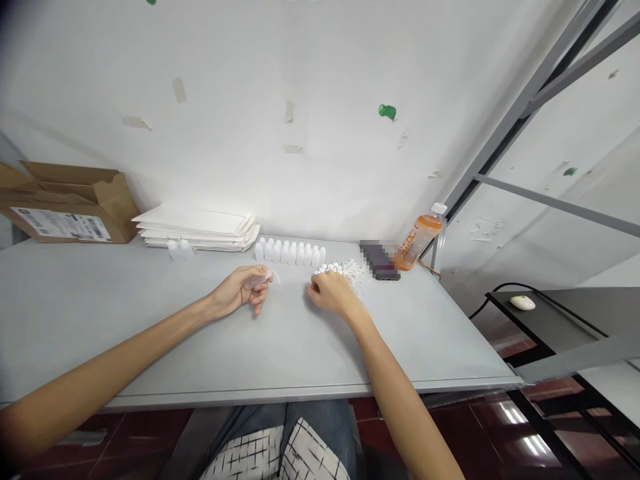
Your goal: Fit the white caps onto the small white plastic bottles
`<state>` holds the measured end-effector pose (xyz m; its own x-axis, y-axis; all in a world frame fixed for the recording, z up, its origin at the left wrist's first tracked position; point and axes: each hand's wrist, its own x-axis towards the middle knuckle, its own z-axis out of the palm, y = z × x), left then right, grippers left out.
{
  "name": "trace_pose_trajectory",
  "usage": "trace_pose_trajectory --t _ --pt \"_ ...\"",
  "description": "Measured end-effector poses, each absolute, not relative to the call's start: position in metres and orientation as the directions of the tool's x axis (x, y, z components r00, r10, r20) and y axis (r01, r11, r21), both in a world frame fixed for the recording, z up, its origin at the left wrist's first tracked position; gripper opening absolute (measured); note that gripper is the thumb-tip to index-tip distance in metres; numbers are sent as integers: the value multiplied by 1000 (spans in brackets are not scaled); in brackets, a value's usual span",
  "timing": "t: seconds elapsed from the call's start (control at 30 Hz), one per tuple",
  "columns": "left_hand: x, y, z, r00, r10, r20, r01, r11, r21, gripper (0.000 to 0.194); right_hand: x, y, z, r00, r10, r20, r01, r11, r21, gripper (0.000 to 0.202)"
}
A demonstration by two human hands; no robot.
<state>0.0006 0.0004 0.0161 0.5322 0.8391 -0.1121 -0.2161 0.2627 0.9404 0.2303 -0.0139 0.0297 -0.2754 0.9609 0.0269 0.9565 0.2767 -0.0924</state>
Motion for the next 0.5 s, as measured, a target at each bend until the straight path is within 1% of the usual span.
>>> trace_pose_trajectory --t 0.13,0.2,0.33,0.43,0.5 --pt "2 -1 19 532 834 -146 -223 304 926 17 228 -16 30 -309 951 3 931 303 -202 14" --pt "2 -2 20 533 831 -155 -232 320 919 19 227 -16 29 -333 943 6 916 326 -232 14" --pt "3 -3 22 526 840 -133 -237 295 926 22 227 -16 24 -369 928 40 896 367 -248 19" --pt "3 -4 22 521 845 -117 -221 267 938 26 226 -15 23 -373 926 56 892 374 -254 19" --pt "3 -3 21 529 842 -107 -217 256 942 26 225 -15 23 -372 926 67 884 376 -279 18"
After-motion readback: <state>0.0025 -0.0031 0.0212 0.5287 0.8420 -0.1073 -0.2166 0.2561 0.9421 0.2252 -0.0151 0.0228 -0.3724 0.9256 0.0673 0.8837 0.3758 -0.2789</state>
